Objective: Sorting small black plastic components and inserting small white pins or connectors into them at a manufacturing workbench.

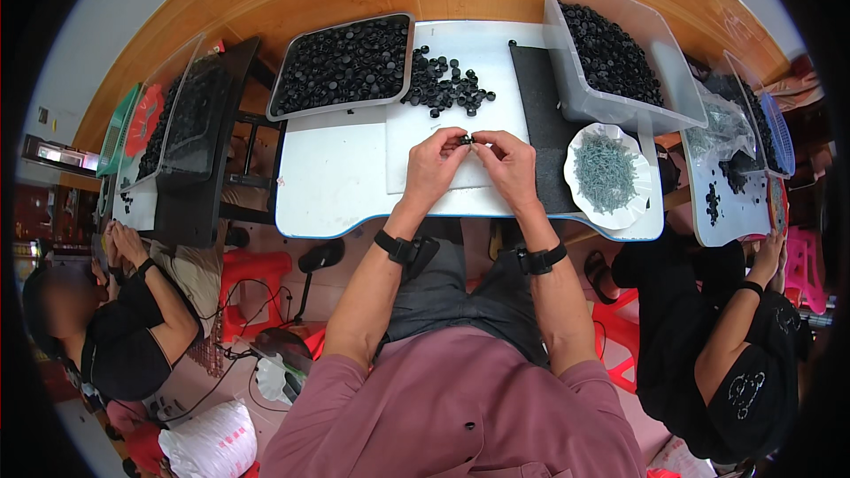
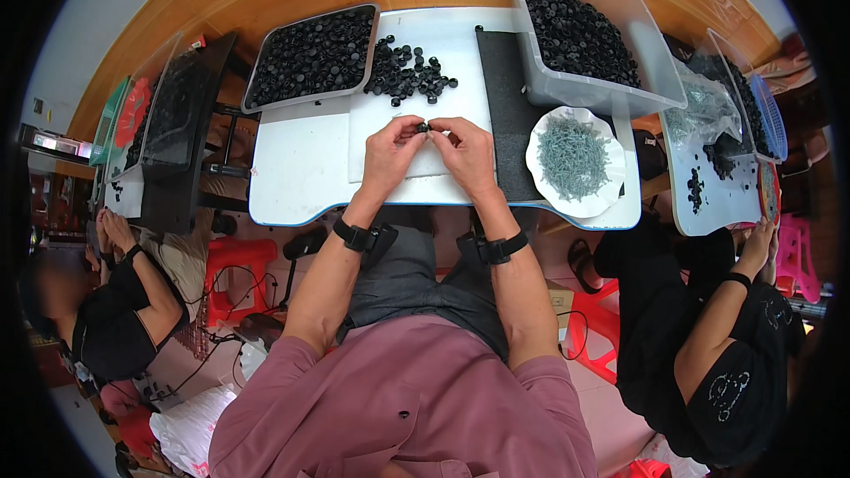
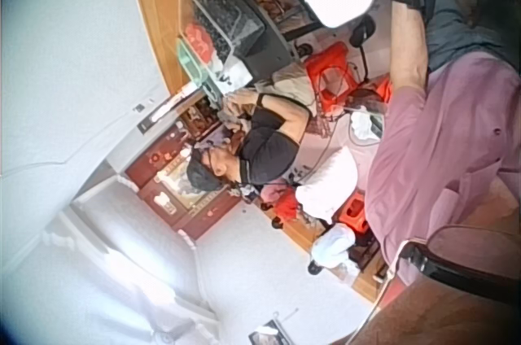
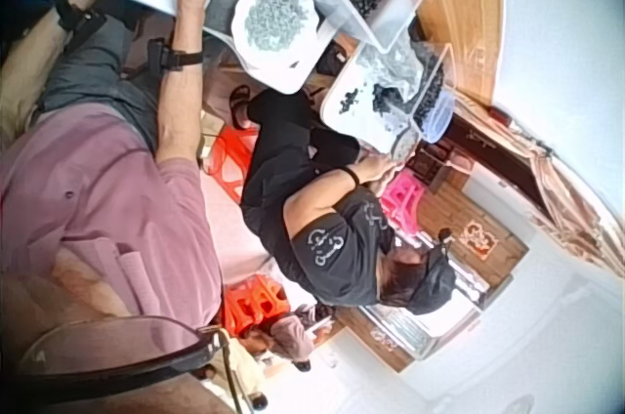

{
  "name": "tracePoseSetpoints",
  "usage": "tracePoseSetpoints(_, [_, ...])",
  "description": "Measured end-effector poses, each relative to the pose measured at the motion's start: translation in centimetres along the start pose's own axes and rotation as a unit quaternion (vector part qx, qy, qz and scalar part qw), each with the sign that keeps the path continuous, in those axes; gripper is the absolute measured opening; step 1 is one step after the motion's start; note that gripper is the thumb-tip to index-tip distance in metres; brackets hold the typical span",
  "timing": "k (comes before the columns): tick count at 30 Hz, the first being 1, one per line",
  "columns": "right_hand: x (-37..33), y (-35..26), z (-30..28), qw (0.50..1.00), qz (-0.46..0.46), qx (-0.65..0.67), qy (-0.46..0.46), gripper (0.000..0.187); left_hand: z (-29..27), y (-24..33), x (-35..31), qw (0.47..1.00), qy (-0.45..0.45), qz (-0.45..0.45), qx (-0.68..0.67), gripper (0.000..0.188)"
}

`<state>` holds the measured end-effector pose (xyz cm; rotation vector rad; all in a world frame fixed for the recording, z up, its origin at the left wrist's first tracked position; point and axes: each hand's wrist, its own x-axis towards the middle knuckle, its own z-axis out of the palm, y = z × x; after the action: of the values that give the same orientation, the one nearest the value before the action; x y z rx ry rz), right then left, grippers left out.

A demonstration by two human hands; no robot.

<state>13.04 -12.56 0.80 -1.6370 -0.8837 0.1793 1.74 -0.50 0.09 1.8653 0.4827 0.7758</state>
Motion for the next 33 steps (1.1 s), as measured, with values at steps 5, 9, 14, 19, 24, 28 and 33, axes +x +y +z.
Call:
tracePoseSetpoints(5, [-0.04,0.56,0.1,0.999,0.024,0.033,-0.002,0.016,0.02,0.19,-0.01,1.0,0.0,0.003,0.002,0.024])
tracePoseSetpoints(9, [0.06,0.61,0.1,0.999,0.036,0.033,-0.007,0.016,-0.17,0.43,0.01,0.999,-0.02,-0.025,0.013,0.026])
tracePoseSetpoints(14, [0.16,0.67,0.06,0.999,0.027,0.043,-0.007,0.017,-0.14,0.49,0.06,0.999,-0.022,-0.024,0.008,0.025])
tracePoseSetpoints(19, [0.24,0.69,-0.14,0.999,0.028,0.029,-0.013,0.017,0.02,0.08,0.1,1.0,-0.009,-0.008,-0.004,0.024])
tracePoseSetpoints(24, [0.24,0.03,-0.34,0.999,0.034,0.006,-0.024,0.018,-0.16,0.19,-0.05,1.0,-0.011,-0.018,-0.017,0.025])
tracePoseSetpoints(28, [0.15,0.21,-0.21,0.999,0.034,0.007,-0.007,0.017,-0.11,0.43,-0.03,0.999,-0.021,-0.023,-0.015,0.027])
tracePoseSetpoints(33, [0.1,0.39,-0.19,0.999,0.034,0.012,0.005,0.017,-0.09,0.36,-0.06,1.0,-0.011,-0.015,-0.012,0.027])
